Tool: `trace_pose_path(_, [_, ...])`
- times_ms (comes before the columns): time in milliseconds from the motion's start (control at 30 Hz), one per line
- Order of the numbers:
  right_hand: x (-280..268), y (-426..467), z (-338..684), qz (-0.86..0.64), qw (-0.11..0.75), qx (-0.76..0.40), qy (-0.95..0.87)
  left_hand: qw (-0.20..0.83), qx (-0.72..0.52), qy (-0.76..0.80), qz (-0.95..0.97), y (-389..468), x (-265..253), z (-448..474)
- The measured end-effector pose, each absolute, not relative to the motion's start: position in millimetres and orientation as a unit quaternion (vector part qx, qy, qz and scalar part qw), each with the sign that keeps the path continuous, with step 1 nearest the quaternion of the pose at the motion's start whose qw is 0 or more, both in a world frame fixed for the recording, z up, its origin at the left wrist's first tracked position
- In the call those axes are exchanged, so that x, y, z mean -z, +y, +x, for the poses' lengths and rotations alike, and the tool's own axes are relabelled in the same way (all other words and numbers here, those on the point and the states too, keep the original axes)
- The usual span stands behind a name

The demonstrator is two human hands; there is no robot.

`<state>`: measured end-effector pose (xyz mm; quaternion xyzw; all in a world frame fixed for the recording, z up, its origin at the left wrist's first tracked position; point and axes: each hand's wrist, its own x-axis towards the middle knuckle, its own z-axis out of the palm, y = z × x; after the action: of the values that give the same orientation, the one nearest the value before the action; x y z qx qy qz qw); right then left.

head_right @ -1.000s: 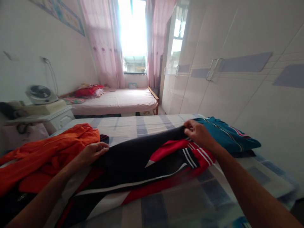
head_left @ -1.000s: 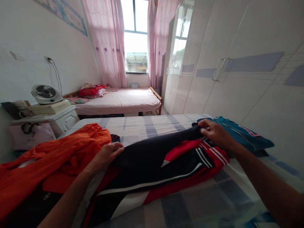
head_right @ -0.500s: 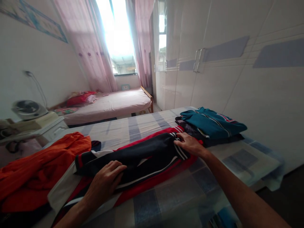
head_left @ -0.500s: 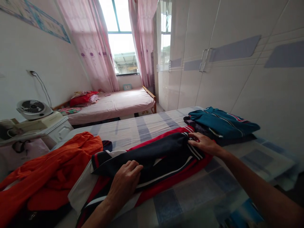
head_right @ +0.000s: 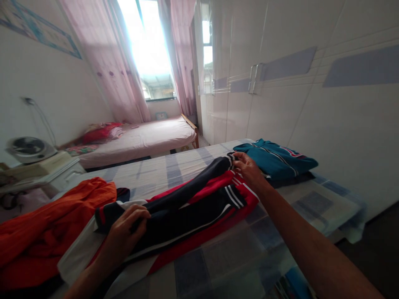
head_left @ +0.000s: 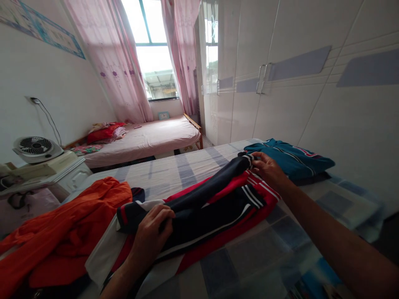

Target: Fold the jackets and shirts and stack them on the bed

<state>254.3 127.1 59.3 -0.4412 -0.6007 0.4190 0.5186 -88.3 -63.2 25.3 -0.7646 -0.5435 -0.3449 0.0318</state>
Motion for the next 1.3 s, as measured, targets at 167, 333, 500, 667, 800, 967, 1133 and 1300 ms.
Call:
trace_pose_path(167, [-41, 126, 275, -0.519, 0.449, -0.319, -0.654, -0.02, 0.25, -0.529, -0.81, -77, -21, -87])
trace_pose_path(333, [-20, 118, 290, -0.526, 0.373, -0.484, -0.592, 0.034, 0.266, -0.583, -0.767, -74, -13, -91])
trace_pose_path(500, [-43, 117, 282, -0.466, 0.476, -0.406, -0.625, 0.077, 0.2, -0.663, -0.718, -51, -10, -108])
trace_pose_path(667, [-38, 127, 281, -0.501, 0.404, -0.255, -0.721, 0.043, 0.135, -0.674, -0.725, -43, 3, -117])
trace_pose_path(800, [-14, 126, 287, -0.585, 0.252, -0.049, -0.769, 0.073, 0.163, -0.668, -0.722, -55, -2, -126])
trace_pose_path(967, [-24, 89, 258, -0.489, 0.363, 0.112, -0.785, 0.141, 0.265, -0.738, -0.604, -107, -7, -148])
trace_pose_path(1133, [-31, 45, 195, -0.395, 0.339, 0.042, -0.853, 0.09, 0.306, -0.875, -0.364, -170, 0, -154])
trace_pose_path(1300, [-1, 26, 138, -0.351, 0.28, 0.013, -0.893, -0.02, 0.279, -0.913, -0.297, -186, 3, -151])
